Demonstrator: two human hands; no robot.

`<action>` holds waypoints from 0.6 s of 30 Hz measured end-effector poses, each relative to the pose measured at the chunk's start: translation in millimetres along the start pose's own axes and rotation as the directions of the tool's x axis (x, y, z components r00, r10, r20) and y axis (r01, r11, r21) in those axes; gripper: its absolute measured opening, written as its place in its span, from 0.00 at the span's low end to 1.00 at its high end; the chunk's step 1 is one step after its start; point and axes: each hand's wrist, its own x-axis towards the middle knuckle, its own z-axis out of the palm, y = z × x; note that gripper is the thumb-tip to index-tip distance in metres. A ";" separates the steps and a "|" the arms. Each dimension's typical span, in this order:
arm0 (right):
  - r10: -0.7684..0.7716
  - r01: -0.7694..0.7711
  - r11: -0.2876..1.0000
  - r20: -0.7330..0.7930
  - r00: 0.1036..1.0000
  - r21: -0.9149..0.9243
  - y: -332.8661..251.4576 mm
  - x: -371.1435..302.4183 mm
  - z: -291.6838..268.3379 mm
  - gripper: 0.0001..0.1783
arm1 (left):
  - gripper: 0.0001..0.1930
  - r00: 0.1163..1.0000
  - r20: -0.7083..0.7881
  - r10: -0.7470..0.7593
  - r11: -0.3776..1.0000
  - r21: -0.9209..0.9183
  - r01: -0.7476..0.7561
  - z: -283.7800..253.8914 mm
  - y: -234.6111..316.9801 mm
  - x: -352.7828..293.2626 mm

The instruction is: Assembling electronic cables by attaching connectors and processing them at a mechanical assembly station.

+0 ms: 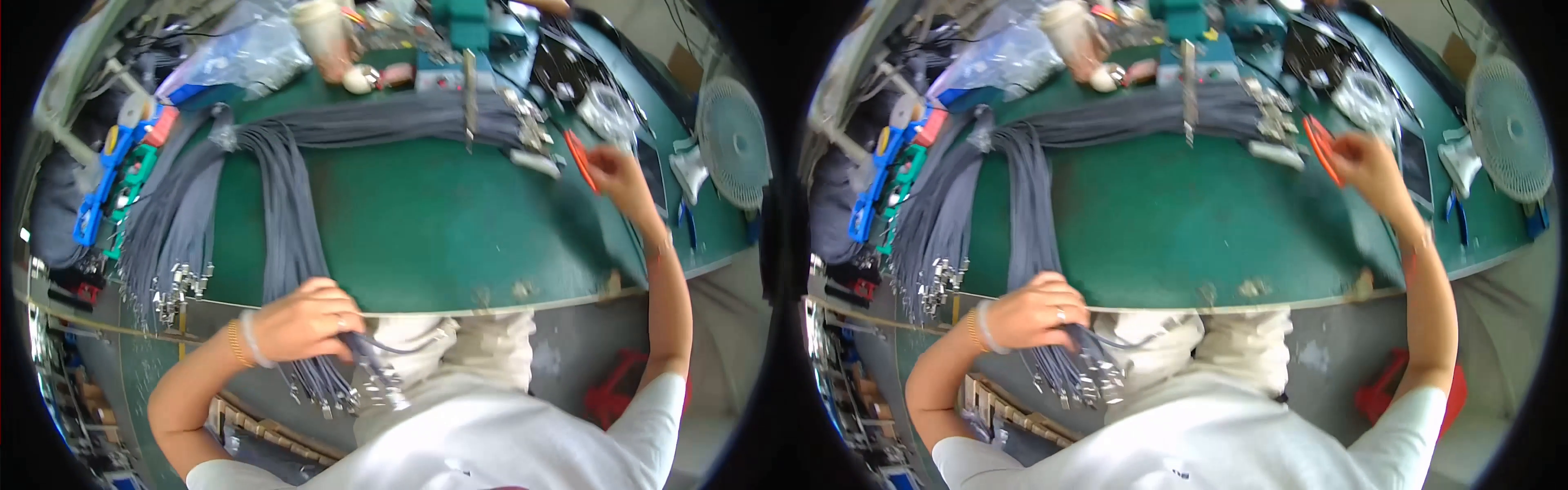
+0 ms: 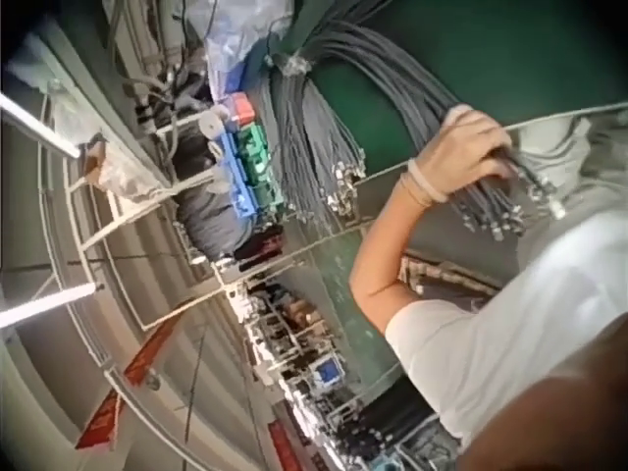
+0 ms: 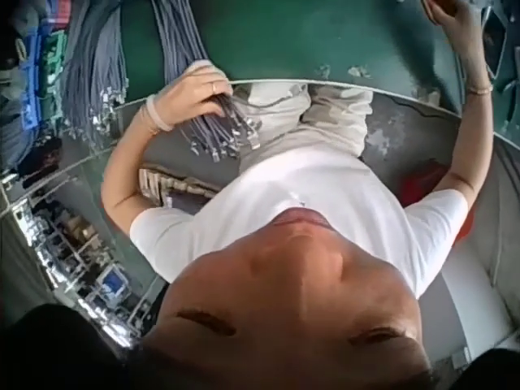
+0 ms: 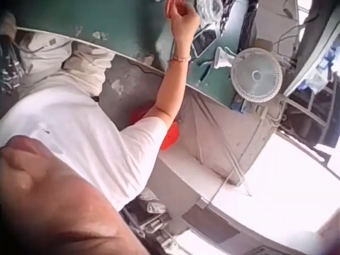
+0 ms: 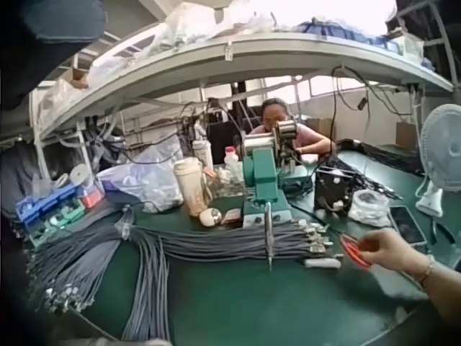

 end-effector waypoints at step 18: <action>-0.626 0.563 0.542 0.146 0.766 -0.624 -12.7 8.7 17.1 0.09 | 0.08 0.977 0.109 -0.185 0.813 0.576 0.090 -13.2 22.9 -116.4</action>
